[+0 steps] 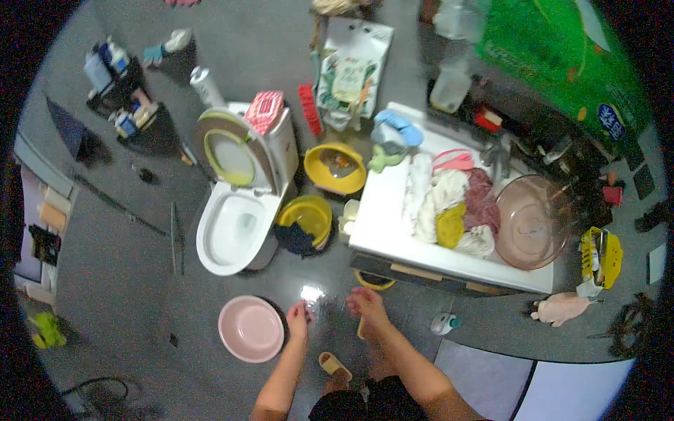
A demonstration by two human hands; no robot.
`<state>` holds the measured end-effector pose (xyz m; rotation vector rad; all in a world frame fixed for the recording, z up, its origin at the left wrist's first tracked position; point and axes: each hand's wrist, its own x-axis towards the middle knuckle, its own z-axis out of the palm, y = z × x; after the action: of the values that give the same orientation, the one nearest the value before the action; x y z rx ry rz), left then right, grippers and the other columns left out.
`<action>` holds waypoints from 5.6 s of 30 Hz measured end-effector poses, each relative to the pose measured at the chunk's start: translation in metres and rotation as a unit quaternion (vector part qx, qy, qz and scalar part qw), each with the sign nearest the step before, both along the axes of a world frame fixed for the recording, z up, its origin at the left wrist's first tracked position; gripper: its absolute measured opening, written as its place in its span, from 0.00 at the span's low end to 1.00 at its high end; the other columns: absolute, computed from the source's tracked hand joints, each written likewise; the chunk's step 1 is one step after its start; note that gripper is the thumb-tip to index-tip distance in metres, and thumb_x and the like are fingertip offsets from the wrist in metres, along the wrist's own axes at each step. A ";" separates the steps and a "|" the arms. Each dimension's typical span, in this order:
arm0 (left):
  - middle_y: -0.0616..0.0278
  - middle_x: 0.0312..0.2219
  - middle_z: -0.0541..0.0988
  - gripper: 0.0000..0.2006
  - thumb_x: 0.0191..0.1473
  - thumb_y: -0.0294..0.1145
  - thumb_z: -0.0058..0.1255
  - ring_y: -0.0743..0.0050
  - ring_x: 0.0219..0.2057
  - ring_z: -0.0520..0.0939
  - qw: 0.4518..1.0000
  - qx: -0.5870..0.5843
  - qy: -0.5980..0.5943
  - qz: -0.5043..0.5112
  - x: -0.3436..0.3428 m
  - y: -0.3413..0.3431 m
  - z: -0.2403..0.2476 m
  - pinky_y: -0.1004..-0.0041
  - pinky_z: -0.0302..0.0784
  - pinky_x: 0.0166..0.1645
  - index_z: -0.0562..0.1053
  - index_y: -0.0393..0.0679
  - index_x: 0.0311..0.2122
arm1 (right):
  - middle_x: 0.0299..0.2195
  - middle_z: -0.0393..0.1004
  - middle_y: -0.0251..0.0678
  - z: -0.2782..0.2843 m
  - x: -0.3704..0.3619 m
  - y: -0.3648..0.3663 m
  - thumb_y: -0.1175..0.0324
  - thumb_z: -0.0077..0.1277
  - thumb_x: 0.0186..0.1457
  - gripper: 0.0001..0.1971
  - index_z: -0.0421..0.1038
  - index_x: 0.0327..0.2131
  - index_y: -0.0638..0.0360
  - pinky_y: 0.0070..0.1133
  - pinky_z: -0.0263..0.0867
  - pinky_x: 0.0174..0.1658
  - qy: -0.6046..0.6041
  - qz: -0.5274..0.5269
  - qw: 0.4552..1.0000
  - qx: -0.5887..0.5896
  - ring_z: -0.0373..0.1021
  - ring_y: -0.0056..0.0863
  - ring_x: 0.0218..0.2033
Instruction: The person empties a washbasin into a bathroom sink, transfers clothes from a laundry basket into the sink, pours detergent onto the laundry, and washes the clothes by hand under running water.
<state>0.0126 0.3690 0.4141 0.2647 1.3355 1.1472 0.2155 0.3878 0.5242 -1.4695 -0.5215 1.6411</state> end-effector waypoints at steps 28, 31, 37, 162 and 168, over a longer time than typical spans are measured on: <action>0.60 0.26 0.76 0.19 0.36 0.37 0.61 0.78 0.26 0.74 0.859 0.103 0.204 -0.458 0.217 0.336 0.192 0.77 0.69 0.30 0.73 0.33 0.32 | 0.38 0.66 0.38 0.069 0.164 0.264 0.77 0.41 0.49 0.19 0.55 0.47 0.60 0.25 0.63 0.44 0.235 -0.092 0.965 0.069 0.66 0.28 0.38; 0.58 0.27 0.77 0.21 0.37 0.39 0.61 0.80 0.26 0.74 0.824 0.110 0.244 -0.499 0.212 0.335 0.196 0.77 0.69 0.30 0.72 0.31 0.33 | 0.38 0.66 0.38 0.078 0.156 0.264 0.76 0.43 0.49 0.19 0.56 0.47 0.61 0.24 0.64 0.42 0.212 -0.132 0.968 0.037 0.66 0.28 0.37; 0.49 0.38 0.72 0.29 0.37 0.42 0.60 0.68 0.41 0.72 0.920 0.063 0.304 -0.240 0.174 0.395 0.158 0.71 0.65 0.45 0.67 0.36 0.44 | 0.35 0.68 0.36 0.057 0.167 0.259 0.66 0.50 0.46 0.19 0.62 0.42 0.65 0.20 0.64 0.34 -0.091 -0.149 0.984 0.033 0.66 0.24 0.33; 0.47 0.41 0.68 0.33 0.31 0.30 0.57 0.57 0.43 0.70 0.667 0.522 0.098 -0.522 0.787 0.122 0.447 0.69 0.64 0.48 0.62 0.37 0.49 | 0.33 0.64 0.31 0.201 0.487 -0.003 0.78 0.40 0.48 0.13 0.62 0.41 0.62 0.14 0.57 0.39 -0.295 -0.536 0.748 0.258 0.60 0.18 0.33; 0.46 0.43 0.66 0.36 0.31 0.37 0.62 0.56 0.44 0.69 0.632 0.593 0.079 -0.493 0.770 0.118 0.434 0.68 0.64 0.47 0.61 0.38 0.48 | 0.33 0.64 0.30 0.182 0.487 -0.010 0.77 0.41 0.48 0.13 0.63 0.40 0.62 0.14 0.57 0.38 -0.275 -0.545 0.749 0.258 0.60 0.18 0.32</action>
<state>0.7828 0.4868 0.8479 1.8451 0.1546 0.8186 0.7030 0.3777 0.7060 -1.3552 -0.2648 0.0971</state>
